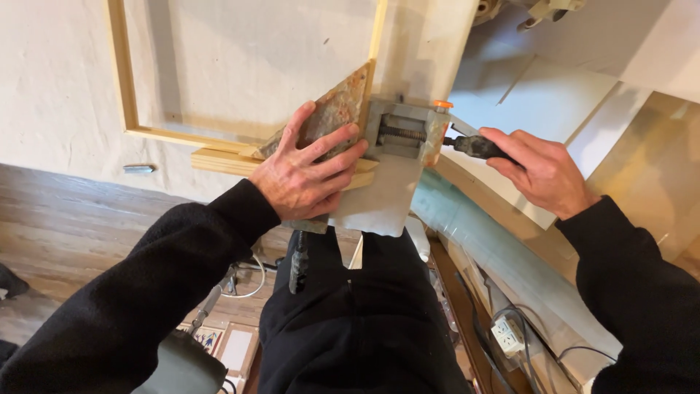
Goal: Assembling, gluing, and clamping wooden picture frame components at a workshop workbench.
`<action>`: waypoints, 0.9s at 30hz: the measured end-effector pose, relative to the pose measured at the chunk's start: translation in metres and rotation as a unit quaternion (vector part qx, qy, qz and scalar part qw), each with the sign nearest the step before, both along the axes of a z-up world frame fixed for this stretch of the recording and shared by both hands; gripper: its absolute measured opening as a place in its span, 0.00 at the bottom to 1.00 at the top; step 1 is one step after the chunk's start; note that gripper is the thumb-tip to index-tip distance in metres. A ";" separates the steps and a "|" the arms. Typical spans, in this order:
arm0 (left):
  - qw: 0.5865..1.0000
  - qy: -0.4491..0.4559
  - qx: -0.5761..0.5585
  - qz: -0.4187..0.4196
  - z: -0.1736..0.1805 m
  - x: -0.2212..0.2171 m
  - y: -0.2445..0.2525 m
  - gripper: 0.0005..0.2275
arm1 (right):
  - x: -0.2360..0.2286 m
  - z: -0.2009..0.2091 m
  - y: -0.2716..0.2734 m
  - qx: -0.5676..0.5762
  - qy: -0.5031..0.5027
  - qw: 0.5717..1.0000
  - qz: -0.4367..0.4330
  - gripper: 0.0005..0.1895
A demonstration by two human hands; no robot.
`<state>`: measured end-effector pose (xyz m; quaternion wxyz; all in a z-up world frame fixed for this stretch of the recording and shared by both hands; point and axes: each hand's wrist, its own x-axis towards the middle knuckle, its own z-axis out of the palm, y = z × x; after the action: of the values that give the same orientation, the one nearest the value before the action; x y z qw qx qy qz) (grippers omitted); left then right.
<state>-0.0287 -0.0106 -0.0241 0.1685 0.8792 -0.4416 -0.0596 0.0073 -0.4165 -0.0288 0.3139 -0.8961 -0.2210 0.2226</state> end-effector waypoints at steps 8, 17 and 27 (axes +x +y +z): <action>1.000 0.005 -0.015 0.018 0.007 0.000 -0.006 0.12 | 0.025 0.027 0.033 -0.036 -0.138 0.989 0.049 0.13; 1.000 0.009 0.001 0.016 0.005 0.001 -0.006 0.17 | 0.123 -0.031 0.151 0.240 0.152 0.943 -0.176 0.13; 1.000 0.010 -0.014 0.017 0.010 0.001 -0.004 0.18 | 0.130 -0.034 0.160 0.201 0.267 0.926 -0.174 0.12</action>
<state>-0.0273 -0.0146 -0.0144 0.1866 0.8833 -0.4259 -0.0593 0.1373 -0.2562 -0.0632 0.5690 -0.7459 -0.0096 0.3461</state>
